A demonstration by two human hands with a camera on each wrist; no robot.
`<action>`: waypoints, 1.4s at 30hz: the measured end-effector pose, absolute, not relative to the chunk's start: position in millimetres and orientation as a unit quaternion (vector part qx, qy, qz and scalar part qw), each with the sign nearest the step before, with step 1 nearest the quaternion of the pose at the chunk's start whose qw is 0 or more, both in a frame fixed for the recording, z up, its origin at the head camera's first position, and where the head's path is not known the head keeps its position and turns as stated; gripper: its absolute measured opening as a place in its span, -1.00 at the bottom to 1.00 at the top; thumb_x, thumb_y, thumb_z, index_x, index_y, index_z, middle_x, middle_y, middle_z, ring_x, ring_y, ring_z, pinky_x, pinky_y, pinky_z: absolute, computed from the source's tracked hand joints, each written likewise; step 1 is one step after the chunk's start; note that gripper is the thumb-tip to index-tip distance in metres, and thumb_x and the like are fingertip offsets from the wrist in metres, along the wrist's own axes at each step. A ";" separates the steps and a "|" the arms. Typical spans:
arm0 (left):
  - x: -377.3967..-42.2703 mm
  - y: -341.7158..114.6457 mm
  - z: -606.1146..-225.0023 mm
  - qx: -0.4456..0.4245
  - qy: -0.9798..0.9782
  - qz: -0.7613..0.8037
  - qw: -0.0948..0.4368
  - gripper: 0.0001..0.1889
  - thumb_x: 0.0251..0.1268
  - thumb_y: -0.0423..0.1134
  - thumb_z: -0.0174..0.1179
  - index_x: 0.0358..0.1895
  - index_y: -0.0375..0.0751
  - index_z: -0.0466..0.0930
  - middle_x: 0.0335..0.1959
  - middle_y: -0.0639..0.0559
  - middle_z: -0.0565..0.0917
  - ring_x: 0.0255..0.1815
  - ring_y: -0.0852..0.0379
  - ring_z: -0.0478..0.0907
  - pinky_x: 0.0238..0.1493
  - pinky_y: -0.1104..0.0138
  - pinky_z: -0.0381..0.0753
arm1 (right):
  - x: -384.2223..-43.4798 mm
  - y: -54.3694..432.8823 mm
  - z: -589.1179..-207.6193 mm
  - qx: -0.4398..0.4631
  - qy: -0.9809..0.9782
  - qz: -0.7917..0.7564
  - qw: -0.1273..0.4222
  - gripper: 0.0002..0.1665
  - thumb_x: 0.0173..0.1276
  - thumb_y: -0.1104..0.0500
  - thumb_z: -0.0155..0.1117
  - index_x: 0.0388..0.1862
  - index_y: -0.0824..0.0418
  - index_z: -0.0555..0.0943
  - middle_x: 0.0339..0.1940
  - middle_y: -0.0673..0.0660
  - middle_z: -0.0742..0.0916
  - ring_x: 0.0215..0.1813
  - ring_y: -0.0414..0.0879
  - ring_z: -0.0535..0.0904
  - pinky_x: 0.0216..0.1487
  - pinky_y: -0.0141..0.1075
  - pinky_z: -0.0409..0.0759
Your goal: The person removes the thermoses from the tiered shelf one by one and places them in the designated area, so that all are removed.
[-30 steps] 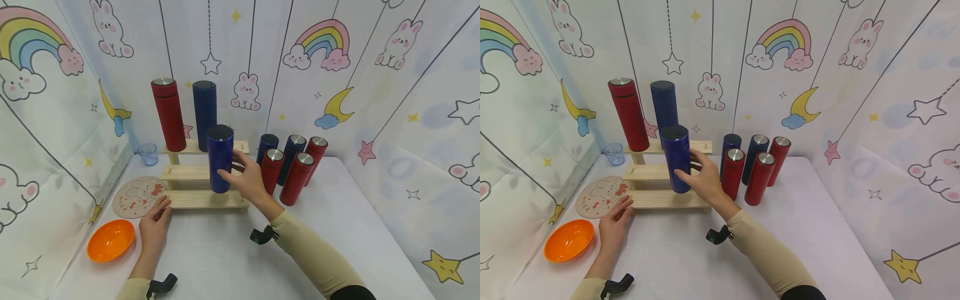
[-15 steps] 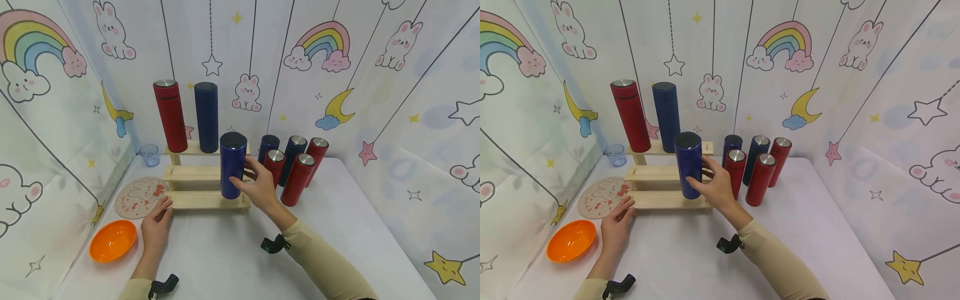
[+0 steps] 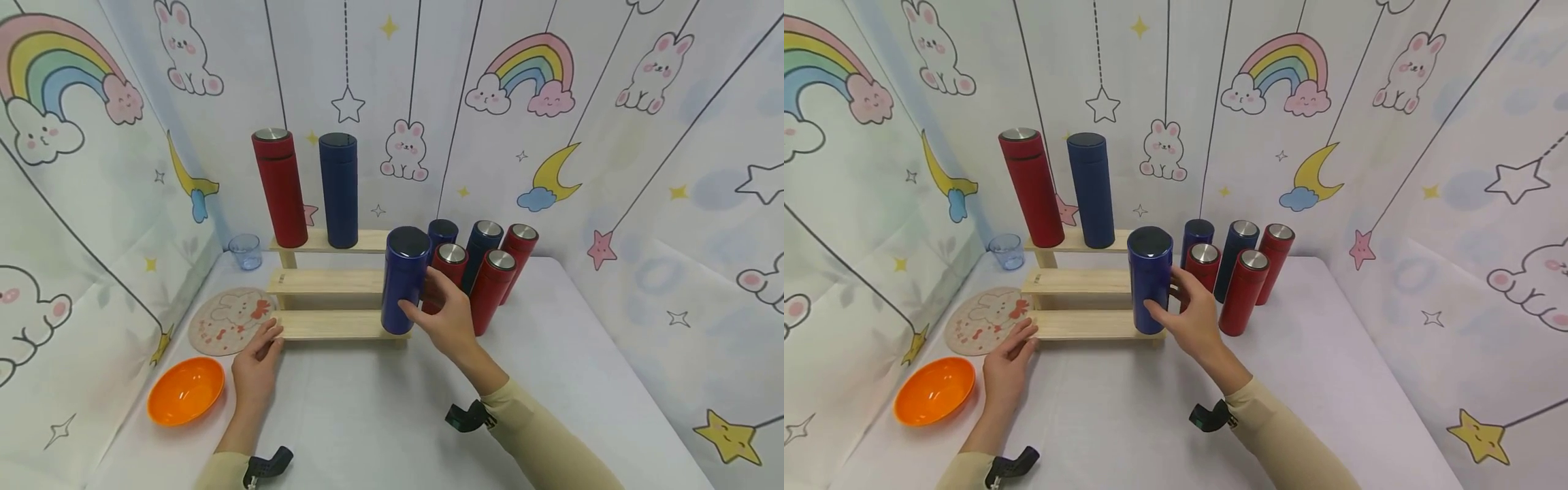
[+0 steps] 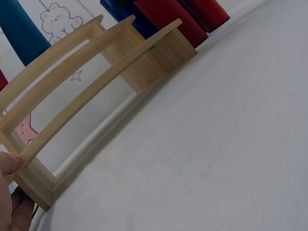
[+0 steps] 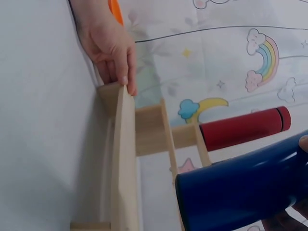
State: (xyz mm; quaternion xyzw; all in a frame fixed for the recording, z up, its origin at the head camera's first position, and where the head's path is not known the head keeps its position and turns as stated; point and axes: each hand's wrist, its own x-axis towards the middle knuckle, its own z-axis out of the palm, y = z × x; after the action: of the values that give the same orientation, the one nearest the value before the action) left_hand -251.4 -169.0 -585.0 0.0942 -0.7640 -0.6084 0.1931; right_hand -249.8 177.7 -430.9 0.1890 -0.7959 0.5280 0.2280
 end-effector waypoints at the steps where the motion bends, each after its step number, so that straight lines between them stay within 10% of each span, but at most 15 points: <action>1: -251.7 -168.9 -585.3 0.093 -0.766 -0.606 0.193 -0.68 0.61 -0.30 0.33 0.31 -0.12 0.77 0.45 0.17 0.63 0.51 0.14 0.50 0.25 0.61 0.50 | -248.7 180.0 -431.9 0.187 -0.795 0.530 0.229 -0.24 0.32 0.22 0.68 0.46 0.23 0.60 0.26 0.18 0.78 0.17 0.11 0.79 0.17 0.15 0.76; 14: -251.8 -167.5 -585.1 0.090 -0.772 -0.600 0.192 -0.67 0.60 -0.32 0.33 0.32 -0.11 0.77 0.46 0.17 0.62 0.53 0.13 0.48 0.25 0.61 0.50 | -228.2 212.6 -433.9 0.181 -0.793 0.522 0.255 -0.25 0.28 0.35 0.66 0.45 0.24 0.61 0.26 0.16 0.77 0.17 0.13 0.78 0.17 0.08 0.77; 22: -251.7 -171.1 -581.8 0.091 -0.774 -0.596 0.193 -0.68 0.61 -0.27 0.33 0.32 -0.09 0.77 0.46 0.17 0.62 0.53 0.13 0.48 0.25 0.61 0.49 | -215.8 228.7 -441.6 0.153 -0.805 0.514 0.253 -0.25 0.27 0.34 0.66 0.43 0.28 0.60 0.23 0.21 0.78 0.14 0.17 0.79 0.13 -0.31 0.75; 28: -250.7 -169.4 -581.3 0.092 -0.769 -0.605 0.185 -0.67 0.60 -0.29 0.33 0.32 -0.11 0.77 0.46 0.16 0.62 0.55 0.12 0.46 0.26 0.61 0.49 | -211.7 241.8 -446.0 0.146 -0.810 0.507 0.258 -0.25 0.29 0.36 0.65 0.45 0.27 0.59 0.28 0.19 0.76 0.17 0.13 0.78 0.21 -0.17 0.74; 42: -250.3 -168.6 -581.2 0.090 -0.770 -0.603 0.187 -0.66 0.61 -0.30 0.32 0.33 -0.11 0.76 0.47 0.15 0.62 0.55 0.10 0.46 0.27 0.60 0.48 | -202.3 273.4 -449.1 0.124 -0.803 0.509 0.284 -0.25 0.28 0.44 0.61 0.45 0.30 0.60 0.31 0.16 0.74 0.27 -0.23 0.67 0.25 -0.42 0.65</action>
State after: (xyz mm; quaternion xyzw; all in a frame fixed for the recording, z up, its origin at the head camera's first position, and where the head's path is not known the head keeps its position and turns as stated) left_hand -250.3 -168.6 -581.2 0.0900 -0.7701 -0.6033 0.1869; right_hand -202.3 273.4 -449.1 0.1237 -0.8030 0.5092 0.2840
